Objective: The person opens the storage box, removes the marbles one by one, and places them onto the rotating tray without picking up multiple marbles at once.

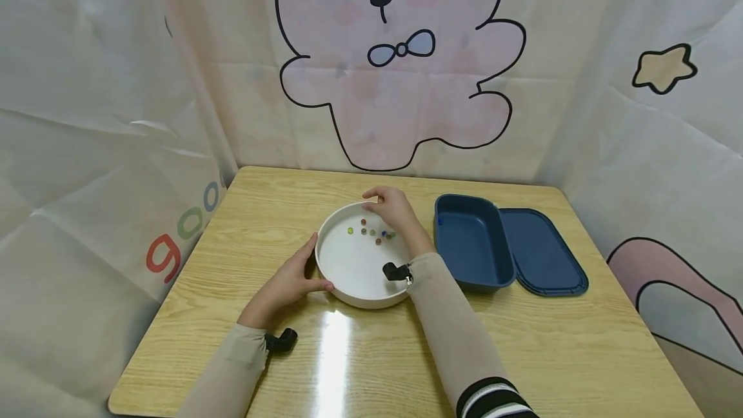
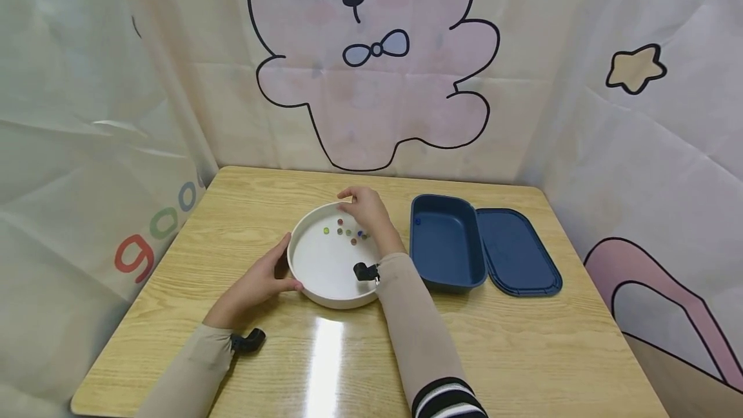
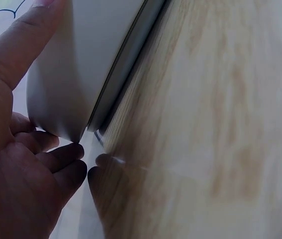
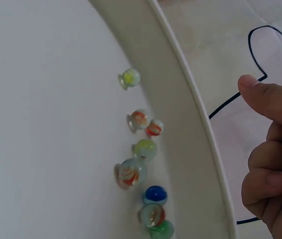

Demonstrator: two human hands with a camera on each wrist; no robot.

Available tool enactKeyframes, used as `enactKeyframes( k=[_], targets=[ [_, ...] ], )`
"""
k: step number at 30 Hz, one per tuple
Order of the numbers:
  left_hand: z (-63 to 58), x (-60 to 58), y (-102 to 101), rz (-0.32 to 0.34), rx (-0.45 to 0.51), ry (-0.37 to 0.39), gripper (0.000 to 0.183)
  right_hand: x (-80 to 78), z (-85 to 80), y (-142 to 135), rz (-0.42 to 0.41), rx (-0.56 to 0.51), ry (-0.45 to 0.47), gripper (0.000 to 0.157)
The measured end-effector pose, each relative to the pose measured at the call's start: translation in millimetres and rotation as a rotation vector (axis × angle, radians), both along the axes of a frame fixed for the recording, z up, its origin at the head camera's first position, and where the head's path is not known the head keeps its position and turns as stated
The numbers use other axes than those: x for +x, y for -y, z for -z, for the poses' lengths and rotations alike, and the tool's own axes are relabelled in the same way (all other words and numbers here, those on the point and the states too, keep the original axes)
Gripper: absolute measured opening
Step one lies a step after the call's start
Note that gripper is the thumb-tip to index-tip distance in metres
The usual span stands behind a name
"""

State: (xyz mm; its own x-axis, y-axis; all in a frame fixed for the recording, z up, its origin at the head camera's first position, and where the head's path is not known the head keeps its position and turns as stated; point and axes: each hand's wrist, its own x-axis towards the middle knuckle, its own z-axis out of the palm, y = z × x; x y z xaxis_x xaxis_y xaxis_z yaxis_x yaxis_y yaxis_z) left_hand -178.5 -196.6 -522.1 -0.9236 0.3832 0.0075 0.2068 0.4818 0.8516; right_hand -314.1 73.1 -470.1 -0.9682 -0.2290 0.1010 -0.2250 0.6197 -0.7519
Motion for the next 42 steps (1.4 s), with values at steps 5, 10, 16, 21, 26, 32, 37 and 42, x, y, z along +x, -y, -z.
enactKeyframes(
  k=[5,10,16,21,26,32,37,42],
  targets=[
    [0.3,-2.0,-0.6,0.001,-0.003,-0.001,0.129,7.9,-17.6,-5.4,-0.004,-0.021,-0.063,0.026],
    [2.1,-2.8,-1.6,-0.002,0.003,0.006,0.130,16.6,-38.2,-24.6,0.019,-0.060,-0.121,0.026],
    [0.4,1.0,6.6,-0.017,0.003,0.003,0.132,22.8,-51.1,-49.1,0.071,-0.072,-0.146,0.027],
    [-1.4,0.0,8.9,-0.031,0.009,0.002,0.130,21.5,-60.0,-74.3,0.103,-0.072,-0.167,0.033],
    [1.8,-1.0,3.7,-0.004,0.015,0.030,0.130,24.7,-59.6,-105.5,0.165,-0.079,-0.110,0.035],
    [5.6,0.0,0.5,-0.019,0.020,0.036,0.131,21.0,-53.8,-140.2,0.227,-0.075,-0.131,0.033],
    [5.7,0.5,1.0,-0.007,0.033,0.025,0.130,10.8,-43.7,-164.5,0.229,-0.053,-0.121,0.037],
    [6.3,0.0,0.3,0.003,0.026,0.031,0.131,3.2,-29.4,-183.2,0.226,0.024,-0.065,0.035]
  ],
)
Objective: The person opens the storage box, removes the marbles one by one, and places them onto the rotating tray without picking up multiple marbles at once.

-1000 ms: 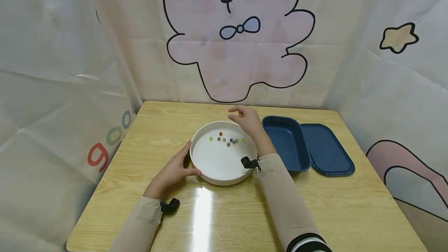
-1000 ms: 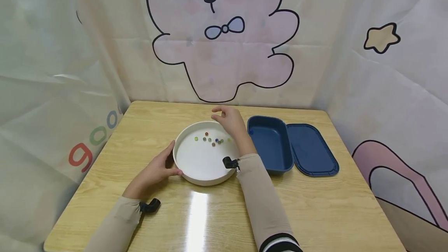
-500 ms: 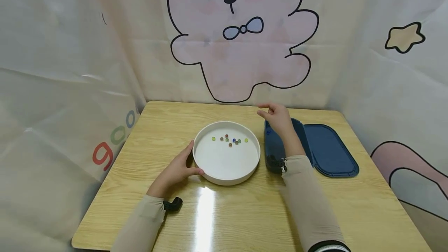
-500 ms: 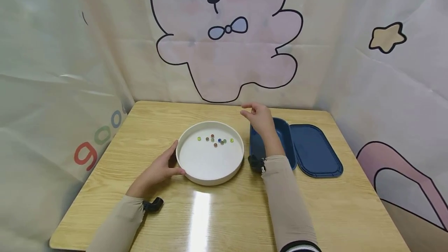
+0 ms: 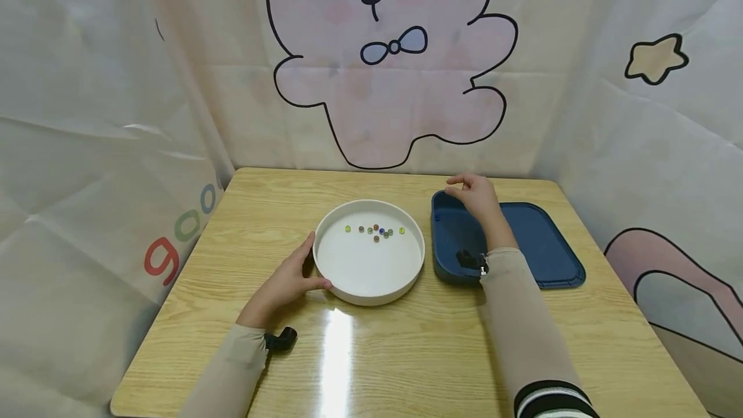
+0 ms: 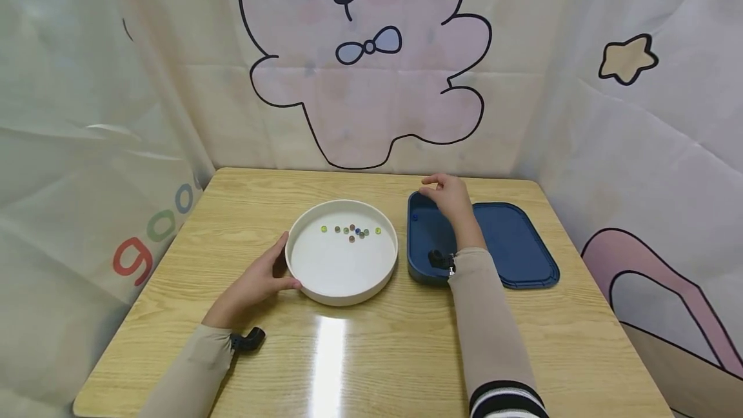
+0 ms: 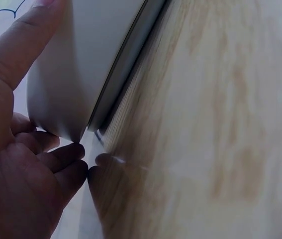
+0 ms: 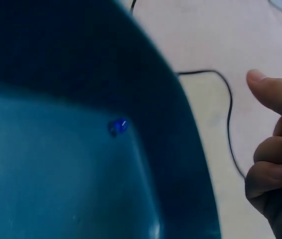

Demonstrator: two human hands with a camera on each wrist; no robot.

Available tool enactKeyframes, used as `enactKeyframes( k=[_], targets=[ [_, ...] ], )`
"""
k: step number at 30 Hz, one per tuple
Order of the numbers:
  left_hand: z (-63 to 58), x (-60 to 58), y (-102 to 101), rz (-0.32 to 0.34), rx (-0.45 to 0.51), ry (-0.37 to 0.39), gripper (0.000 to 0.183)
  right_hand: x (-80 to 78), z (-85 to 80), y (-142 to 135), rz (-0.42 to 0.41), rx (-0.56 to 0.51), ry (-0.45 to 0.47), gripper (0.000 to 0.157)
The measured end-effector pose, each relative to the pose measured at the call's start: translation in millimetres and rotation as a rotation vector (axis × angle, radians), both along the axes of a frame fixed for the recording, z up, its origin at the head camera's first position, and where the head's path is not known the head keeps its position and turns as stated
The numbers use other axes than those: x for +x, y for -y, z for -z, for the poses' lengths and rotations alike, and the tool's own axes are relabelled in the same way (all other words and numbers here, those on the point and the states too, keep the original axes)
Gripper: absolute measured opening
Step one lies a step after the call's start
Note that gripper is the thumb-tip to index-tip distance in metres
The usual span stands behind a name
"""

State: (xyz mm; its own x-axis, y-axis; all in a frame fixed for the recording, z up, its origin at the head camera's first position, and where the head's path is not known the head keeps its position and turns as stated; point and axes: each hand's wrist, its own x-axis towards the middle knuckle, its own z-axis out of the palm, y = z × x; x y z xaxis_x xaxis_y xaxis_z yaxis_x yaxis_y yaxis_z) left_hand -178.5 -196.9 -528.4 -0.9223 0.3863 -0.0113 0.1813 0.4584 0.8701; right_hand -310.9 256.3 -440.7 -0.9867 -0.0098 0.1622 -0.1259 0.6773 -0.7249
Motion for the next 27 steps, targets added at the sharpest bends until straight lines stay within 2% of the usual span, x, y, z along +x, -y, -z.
enactKeyframes(
  k=[6,11,22,27],
  targets=[
    [0.3,-1.4,-0.8,-0.011,-0.030,-0.030,0.133,-9.6,12.2,-9.1,-0.076,0.095,0.105,0.034],
    [0.3,-2.5,-1.1,-0.004,-0.034,-0.033,0.133,-15.1,18.8,-13.2,-0.103,0.151,0.175,0.034],
    [0.4,-1.0,-0.7,-0.006,-0.035,-0.030,0.132,-20.4,42.4,-12.4,-0.189,0.201,0.301,0.030],
    [-0.1,0.7,-1.9,-0.011,-0.032,-0.025,0.130,-22.5,48.7,-11.9,-0.201,0.215,0.318,0.029]
  ],
)
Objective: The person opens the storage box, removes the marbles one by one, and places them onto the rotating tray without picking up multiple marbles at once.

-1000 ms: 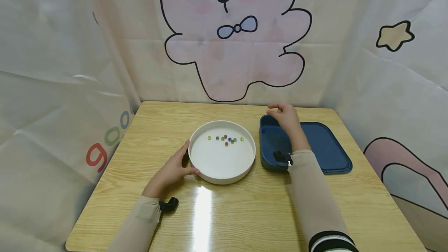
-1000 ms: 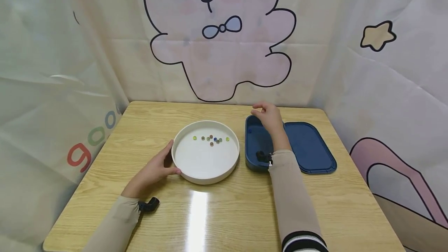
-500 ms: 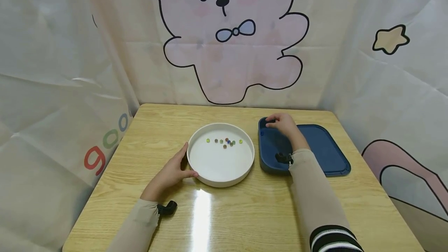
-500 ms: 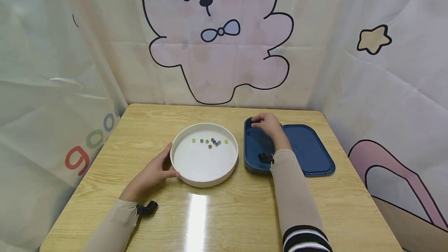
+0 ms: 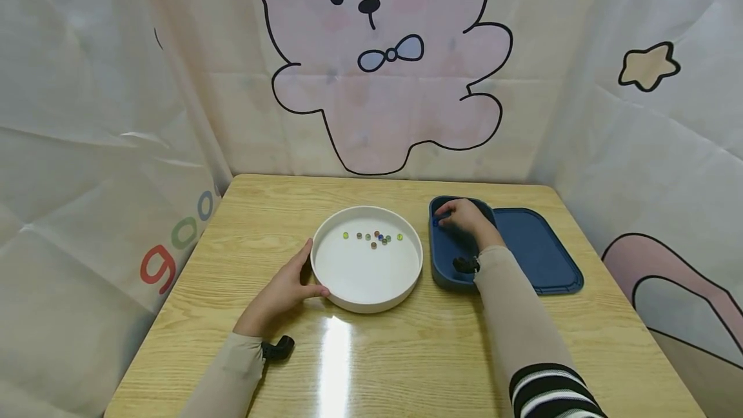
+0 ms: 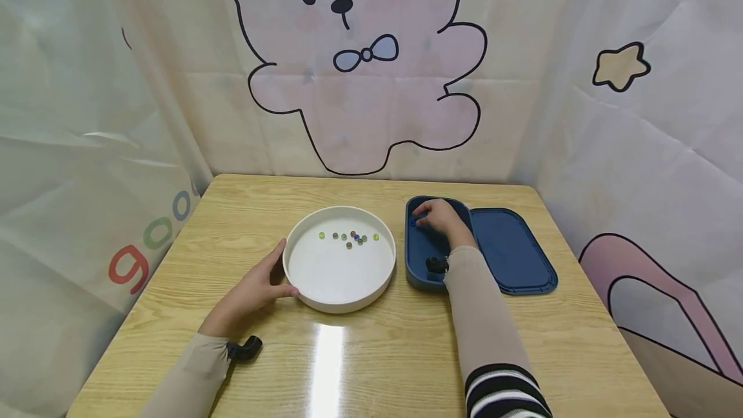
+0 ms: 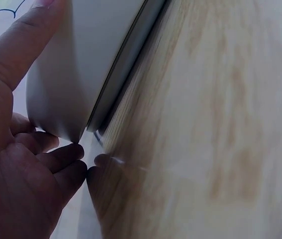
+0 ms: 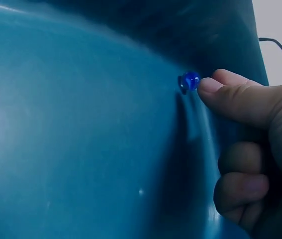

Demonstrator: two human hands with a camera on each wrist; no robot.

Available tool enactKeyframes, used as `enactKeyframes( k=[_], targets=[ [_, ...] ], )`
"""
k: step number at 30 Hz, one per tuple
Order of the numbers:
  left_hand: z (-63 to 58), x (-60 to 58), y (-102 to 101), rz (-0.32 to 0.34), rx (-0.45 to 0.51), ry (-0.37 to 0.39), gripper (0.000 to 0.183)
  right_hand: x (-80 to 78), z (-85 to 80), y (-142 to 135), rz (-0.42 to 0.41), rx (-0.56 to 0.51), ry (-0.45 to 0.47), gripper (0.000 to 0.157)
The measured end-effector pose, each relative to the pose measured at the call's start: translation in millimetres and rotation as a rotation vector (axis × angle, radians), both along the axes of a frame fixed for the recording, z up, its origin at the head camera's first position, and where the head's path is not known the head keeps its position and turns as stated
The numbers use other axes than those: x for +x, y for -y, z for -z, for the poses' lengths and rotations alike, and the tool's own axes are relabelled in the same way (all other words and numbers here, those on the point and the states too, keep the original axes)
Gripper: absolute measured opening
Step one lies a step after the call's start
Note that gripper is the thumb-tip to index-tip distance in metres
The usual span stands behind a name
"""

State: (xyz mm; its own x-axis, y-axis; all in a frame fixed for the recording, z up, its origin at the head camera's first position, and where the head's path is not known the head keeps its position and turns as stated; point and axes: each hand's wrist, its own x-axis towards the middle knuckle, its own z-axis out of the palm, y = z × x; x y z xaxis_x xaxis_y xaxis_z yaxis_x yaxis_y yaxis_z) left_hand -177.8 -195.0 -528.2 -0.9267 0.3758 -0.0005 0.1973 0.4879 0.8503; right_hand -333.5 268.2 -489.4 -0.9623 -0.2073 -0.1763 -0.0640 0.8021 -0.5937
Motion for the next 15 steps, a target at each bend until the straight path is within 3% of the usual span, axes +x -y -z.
enactKeyframes(
  k=[15],
  targets=[
    [-2.2,-0.6,1.0,0.007,-0.006,-0.009,0.131,-2.3,0.3,11.2,-0.033,0.075,0.030,0.024]
  ],
)
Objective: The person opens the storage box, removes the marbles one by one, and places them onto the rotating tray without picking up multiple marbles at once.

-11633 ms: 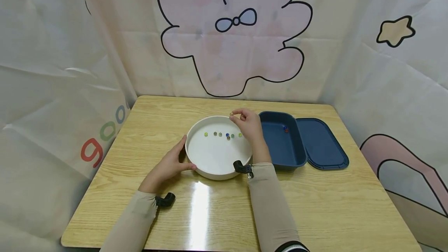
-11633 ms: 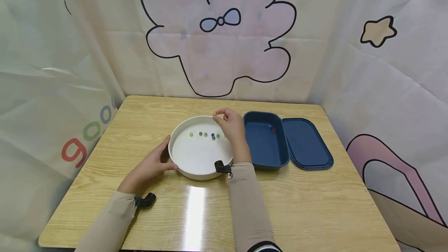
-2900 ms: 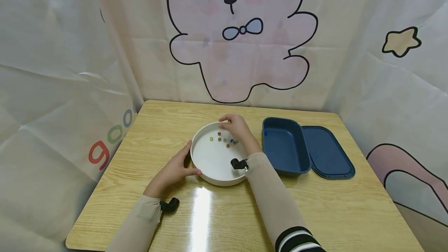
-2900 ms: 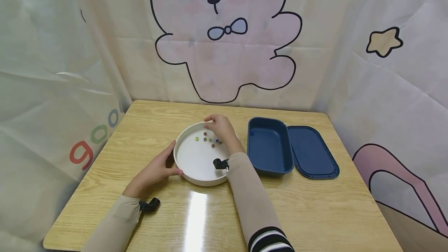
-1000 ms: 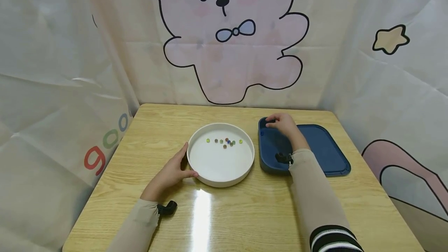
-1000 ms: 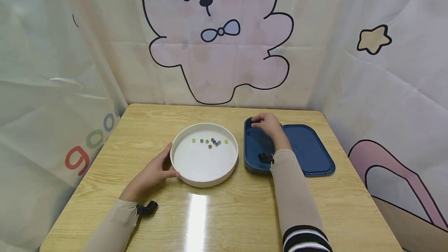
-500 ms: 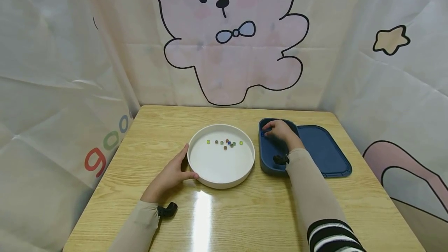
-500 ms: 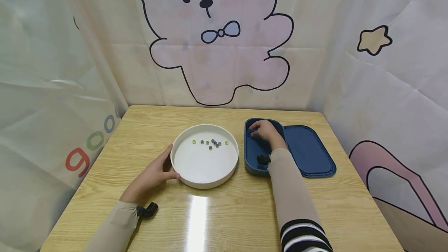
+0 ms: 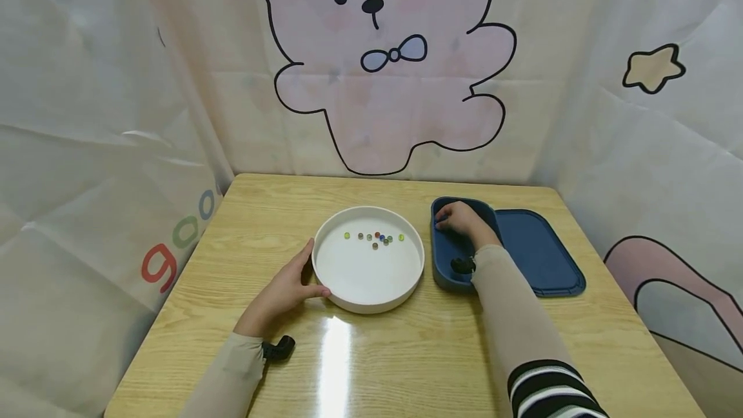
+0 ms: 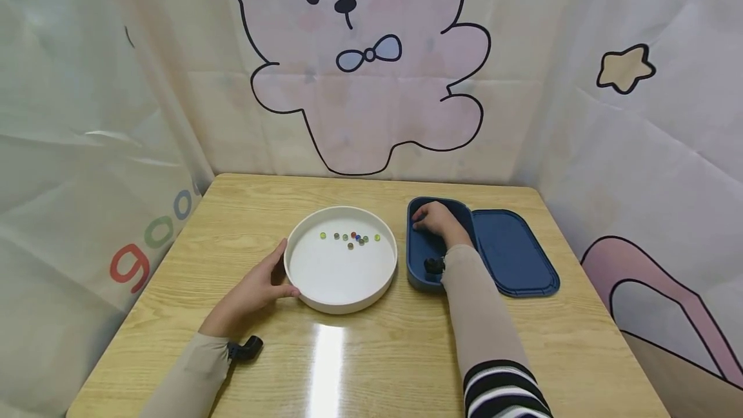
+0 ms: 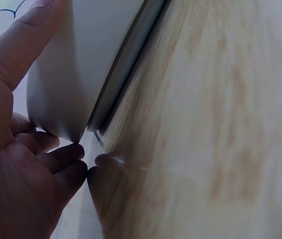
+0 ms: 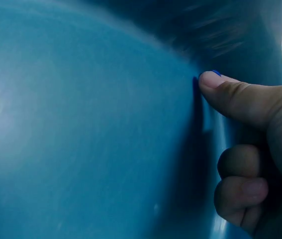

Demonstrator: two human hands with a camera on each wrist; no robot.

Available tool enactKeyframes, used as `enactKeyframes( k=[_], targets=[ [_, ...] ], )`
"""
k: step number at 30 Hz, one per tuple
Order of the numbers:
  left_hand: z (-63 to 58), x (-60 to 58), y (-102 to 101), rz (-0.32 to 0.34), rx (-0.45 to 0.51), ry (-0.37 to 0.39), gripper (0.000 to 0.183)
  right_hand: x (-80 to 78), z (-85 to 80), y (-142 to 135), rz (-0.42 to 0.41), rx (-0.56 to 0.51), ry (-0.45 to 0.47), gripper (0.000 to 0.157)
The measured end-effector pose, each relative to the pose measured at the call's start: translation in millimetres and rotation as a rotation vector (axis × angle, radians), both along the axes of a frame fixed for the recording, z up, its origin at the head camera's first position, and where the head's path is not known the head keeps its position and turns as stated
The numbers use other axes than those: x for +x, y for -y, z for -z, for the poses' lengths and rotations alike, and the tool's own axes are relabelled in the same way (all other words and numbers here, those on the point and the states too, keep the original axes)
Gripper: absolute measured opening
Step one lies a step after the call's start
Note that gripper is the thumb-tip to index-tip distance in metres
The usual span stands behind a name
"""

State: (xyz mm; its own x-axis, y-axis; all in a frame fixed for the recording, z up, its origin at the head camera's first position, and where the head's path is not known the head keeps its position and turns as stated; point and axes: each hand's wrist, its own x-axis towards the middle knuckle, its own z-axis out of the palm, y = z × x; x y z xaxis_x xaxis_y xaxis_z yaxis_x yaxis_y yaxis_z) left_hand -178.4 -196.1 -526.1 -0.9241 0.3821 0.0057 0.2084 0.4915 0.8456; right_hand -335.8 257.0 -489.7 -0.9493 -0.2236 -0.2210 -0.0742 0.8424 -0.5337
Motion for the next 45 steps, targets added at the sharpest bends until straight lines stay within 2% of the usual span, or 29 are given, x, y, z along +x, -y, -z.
enactKeyframes(
  k=[5,10,14,17,26,32,37,45],
  targets=[
    [-0.4,0.0,-1.2,-0.008,0.007,0.010,0.131,-0.2,-8.8,0.1,-0.003,0.020,-0.018,0.018],
    [-1.2,-0.2,0.0,-0.011,0.002,0.009,0.132,1.0,-31.2,1.4,0.013,0.068,-0.082,0.021],
    [-1.9,-1.0,0.2,-0.008,0.016,0.003,0.132,7.2,-49.1,7.6,0.058,0.032,-0.138,0.027],
    [-1.6,-0.7,0.4,-0.010,0.020,0.002,0.132,13.1,-56.5,15.1,0.081,-0.028,-0.183,0.028],
    [-0.7,0.7,1.6,-0.022,0.003,0.004,0.132,33.0,-64.0,39.1,0.136,-0.257,-0.322,0.027],
    [0.3,1.9,2.3,-0.010,0.006,-0.004,0.130,46.7,-67.0,62.3,0.185,-0.387,-0.329,0.032],
    [0.5,3.7,1.0,-0.005,0.018,0.013,0.130,57.1,-64.1,81.7,0.193,-0.446,-0.321,0.032],
    [-1.7,3.4,-1.7,-0.012,0.016,0.022,0.131,63.8,-66.7,113.1,0.164,-0.504,-0.385,0.023]
  ],
)
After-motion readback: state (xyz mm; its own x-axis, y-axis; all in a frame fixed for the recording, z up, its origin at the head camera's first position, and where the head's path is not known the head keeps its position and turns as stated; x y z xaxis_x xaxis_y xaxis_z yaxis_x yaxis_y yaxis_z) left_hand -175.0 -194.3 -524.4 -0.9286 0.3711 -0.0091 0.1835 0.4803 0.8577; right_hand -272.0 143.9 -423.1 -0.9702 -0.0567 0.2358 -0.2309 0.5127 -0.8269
